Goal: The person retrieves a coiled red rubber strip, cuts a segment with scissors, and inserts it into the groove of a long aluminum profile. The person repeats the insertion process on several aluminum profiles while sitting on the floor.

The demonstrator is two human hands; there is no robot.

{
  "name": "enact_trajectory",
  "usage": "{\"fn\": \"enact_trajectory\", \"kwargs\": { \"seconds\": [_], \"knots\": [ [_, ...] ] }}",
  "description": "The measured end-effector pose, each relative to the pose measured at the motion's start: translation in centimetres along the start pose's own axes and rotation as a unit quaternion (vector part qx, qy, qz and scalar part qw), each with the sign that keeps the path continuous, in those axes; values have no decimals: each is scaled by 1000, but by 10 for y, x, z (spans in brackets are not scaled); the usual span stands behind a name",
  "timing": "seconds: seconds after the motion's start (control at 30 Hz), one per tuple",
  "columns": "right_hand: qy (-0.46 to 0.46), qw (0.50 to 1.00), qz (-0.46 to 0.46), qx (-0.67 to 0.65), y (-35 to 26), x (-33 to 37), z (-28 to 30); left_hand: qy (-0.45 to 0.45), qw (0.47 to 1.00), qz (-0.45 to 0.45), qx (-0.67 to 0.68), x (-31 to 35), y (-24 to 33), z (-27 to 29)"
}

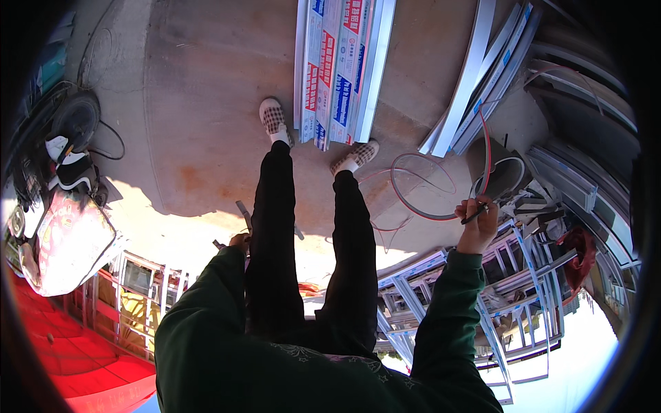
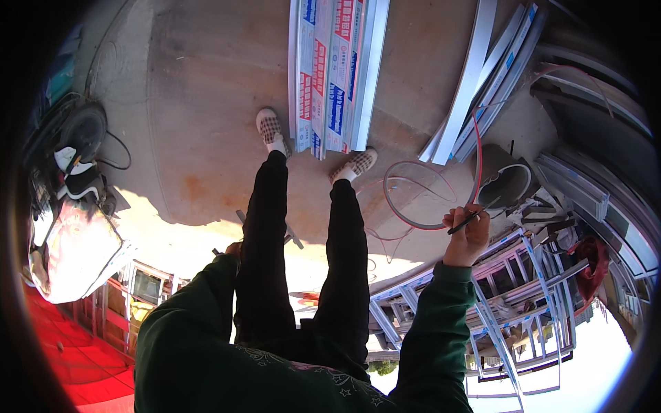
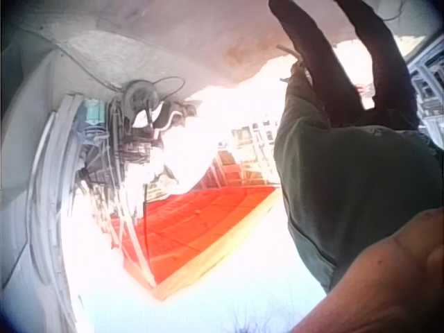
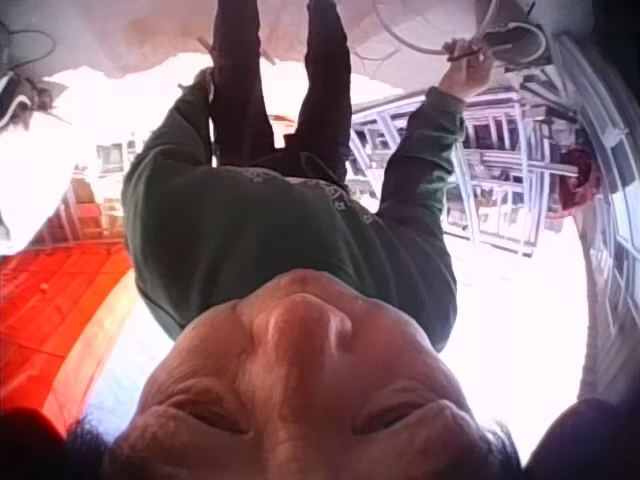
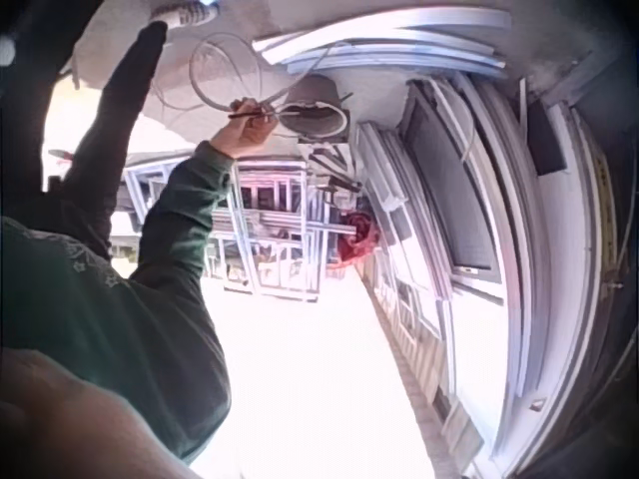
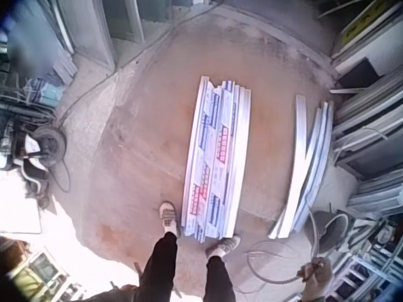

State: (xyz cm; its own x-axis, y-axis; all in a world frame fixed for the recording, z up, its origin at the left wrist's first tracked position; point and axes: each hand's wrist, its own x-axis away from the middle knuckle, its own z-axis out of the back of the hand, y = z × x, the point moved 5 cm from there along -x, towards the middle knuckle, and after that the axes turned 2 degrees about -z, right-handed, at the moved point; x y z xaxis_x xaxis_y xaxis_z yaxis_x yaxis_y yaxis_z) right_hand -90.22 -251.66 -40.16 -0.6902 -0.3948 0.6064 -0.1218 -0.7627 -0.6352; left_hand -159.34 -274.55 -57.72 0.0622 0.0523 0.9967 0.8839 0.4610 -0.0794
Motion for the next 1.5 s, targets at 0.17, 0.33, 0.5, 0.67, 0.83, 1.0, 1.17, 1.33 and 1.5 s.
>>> {"fn": "enact_trajectory", "kwargs": {
  "seconds": [0.17, 0.33, 0.5, 0.67, 0.83, 1.0, 1.17, 1.33, 1.5],
  "knots": [
    [-21, 997, 43, -64, 53, -22, -121, 113, 976, -25, 187, -173, 102, -21],
    [-11, 993, 79, -87, 87, -34, -178, 231, 818, -78, 521, -313, 211, 22],
    [-32, 980, 119, -156, 92, -46, -191, 306, 699, -141, 631, -370, 233, 43],
    [-66, 951, 180, -243, 73, -58, -177, 260, 663, -108, 693, -414, 217, 43],
    [-114, 922, 227, -294, 58, -40, -164, 224, 665, -171, 691, -428, 215, 67],
    [-46, 881, 293, -368, 50, -7, -151, 188, 698, -254, 643, -408, 196, 96],
    [-104, 878, 304, -355, 69, 55, -115, 174, 733, -346, 559, -290, 161, 127],
    [-182, 881, 341, -271, 126, 153, -60, 156, 657, -637, 372, -46, 275, 162],
    [-266, 864, 350, -244, 184, 233, 17, -157, 616, -732, 246, 162, 358, 61]
  ]
}}
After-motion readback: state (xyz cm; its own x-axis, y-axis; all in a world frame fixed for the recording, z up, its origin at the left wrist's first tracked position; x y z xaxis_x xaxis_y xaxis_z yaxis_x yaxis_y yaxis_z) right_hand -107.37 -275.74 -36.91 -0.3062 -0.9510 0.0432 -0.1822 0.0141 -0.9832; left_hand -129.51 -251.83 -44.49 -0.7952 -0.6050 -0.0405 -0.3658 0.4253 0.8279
